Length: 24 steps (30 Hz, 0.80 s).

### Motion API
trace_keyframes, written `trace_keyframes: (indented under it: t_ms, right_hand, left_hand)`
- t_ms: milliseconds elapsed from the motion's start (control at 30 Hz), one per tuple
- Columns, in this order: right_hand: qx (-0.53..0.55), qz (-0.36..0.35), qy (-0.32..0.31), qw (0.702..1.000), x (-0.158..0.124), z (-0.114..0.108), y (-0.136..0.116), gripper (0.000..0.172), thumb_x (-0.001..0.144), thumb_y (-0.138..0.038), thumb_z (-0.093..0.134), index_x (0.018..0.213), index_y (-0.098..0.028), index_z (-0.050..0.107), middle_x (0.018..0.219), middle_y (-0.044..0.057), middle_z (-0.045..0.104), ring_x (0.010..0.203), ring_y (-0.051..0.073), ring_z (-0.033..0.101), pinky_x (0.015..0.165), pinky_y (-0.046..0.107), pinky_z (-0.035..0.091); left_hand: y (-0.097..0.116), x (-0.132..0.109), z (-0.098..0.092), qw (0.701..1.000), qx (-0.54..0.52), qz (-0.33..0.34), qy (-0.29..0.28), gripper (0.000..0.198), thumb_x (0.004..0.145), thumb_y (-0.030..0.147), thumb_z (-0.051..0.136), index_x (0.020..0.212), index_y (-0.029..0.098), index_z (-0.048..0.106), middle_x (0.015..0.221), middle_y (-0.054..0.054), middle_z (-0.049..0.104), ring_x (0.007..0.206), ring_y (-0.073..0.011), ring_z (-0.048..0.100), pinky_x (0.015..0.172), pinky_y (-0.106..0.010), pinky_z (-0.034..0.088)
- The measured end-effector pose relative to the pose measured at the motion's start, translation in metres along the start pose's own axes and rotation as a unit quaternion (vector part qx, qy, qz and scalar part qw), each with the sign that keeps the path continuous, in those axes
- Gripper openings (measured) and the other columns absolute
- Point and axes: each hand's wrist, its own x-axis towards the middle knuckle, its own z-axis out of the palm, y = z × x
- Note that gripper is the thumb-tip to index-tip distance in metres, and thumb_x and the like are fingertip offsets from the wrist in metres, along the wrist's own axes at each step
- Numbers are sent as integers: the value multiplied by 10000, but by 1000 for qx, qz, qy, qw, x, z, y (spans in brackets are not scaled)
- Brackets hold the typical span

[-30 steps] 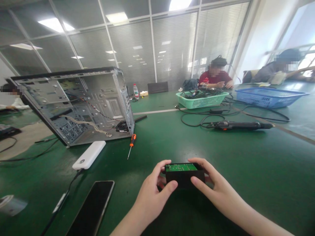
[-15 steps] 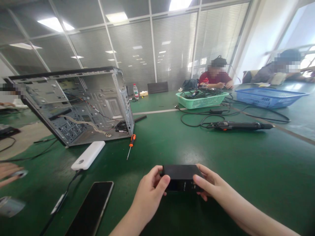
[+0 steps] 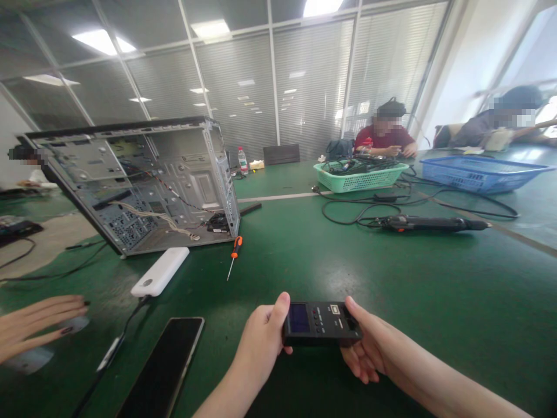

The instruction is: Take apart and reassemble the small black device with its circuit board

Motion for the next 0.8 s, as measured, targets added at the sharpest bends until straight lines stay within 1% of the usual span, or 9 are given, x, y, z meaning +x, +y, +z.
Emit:
trace_keyframes:
  t_ms: [133, 267, 333, 433, 500, 600, 700, 767, 800]
  right_hand:
    - [34, -21, 22, 999, -3, 4, 0, 710, 742, -825, 436, 727, -116, 470, 549, 17, 492, 437, 64, 461, 401, 136, 254]
    - [93, -51, 65, 992, -2, 4, 1, 607, 741, -715, 578, 929, -152, 449, 670, 2, 533, 510, 78, 513, 425, 131, 314]
    - [108, -76, 81, 988, -1, 3, 2, 604, 735, -639, 623, 1057, -170, 423, 671, -7, 531, 535, 91, 522, 456, 142, 344]
    - [102, -115, 99, 983, -2, 1, 1, 641, 736, -489, 628, 1214, -161, 351, 654, -12, 524, 562, 112, 525, 510, 176, 378]
    - [92, -138, 109, 980, -3, 0, 0, 649, 722, -405, 610, 1255, -155, 337, 681, -13, 514, 577, 113, 517, 536, 193, 394]
    - [62, -156, 126, 978, -6, -3, -5, 652, 720, -345, 564, 1309, -200, 324, 821, 7, 515, 632, 112, 523, 580, 214, 434]
    - [-17, -173, 161, 971, -6, -6, -7, 609, 775, -418, 546, 1312, -223, 336, 1115, 71, 489, 870, 169, 560, 670, 250, 489]
    - [-90, -195, 170, 962, -6, -8, -6, 600, 799, -472, 551, 1297, -209, 341, 1217, 96, 446, 1013, 212, 530, 773, 297, 504]
    - [-130, -207, 168, 955, -6, -9, -4, 583, 810, -469, 552, 1286, -205, 342, 1221, 100, 445, 1045, 222, 518, 832, 328, 495]
  left_hand:
    - [0, 1, 0, 999, -30, 21, 15, 627, 774, 737, 295, 545, 188, 492, 413, 31, 469, 426, -143, 498, 518, -254, 380]
    - [-2, 6, 4, 992, -117, 37, -2, 546, 750, 713, 408, 697, 180, 515, 373, 89, 387, 358, -122, 463, 433, -220, 351]
    - [-2, 8, 5, 987, -152, 39, -25, 489, 750, 660, 462, 793, 175, 508, 413, 84, 443, 367, -116, 479, 440, -220, 366]
    - [-2, 6, 7, 982, -170, 60, -58, 405, 753, 507, 547, 972, 174, 473, 588, 34, 581, 513, -135, 578, 535, -241, 421]
    - [-2, 2, 6, 983, -147, 90, -62, 395, 758, 397, 571, 1068, 189, 441, 737, -2, 634, 652, -151, 614, 634, -264, 450]
    - [0, -4, 5, 989, -40, 138, -35, 413, 762, 301, 584, 1143, 232, 438, 925, -36, 664, 822, -189, 621, 753, -311, 455]
    - [2, -8, 4, 979, 83, 186, -11, 421, 761, 260, 608, 1158, 281, 471, 995, -24, 664, 880, -213, 617, 796, -333, 453]
    - [1, -8, 5, 968, 130, 216, 6, 397, 751, 215, 612, 1124, 290, 498, 1000, -18, 656, 890, -222, 615, 797, -341, 461]
    - [0, -8, 5, 963, 143, 229, 19, 389, 745, 187, 608, 1106, 287, 505, 1008, -20, 651, 900, -226, 614, 799, -347, 465]
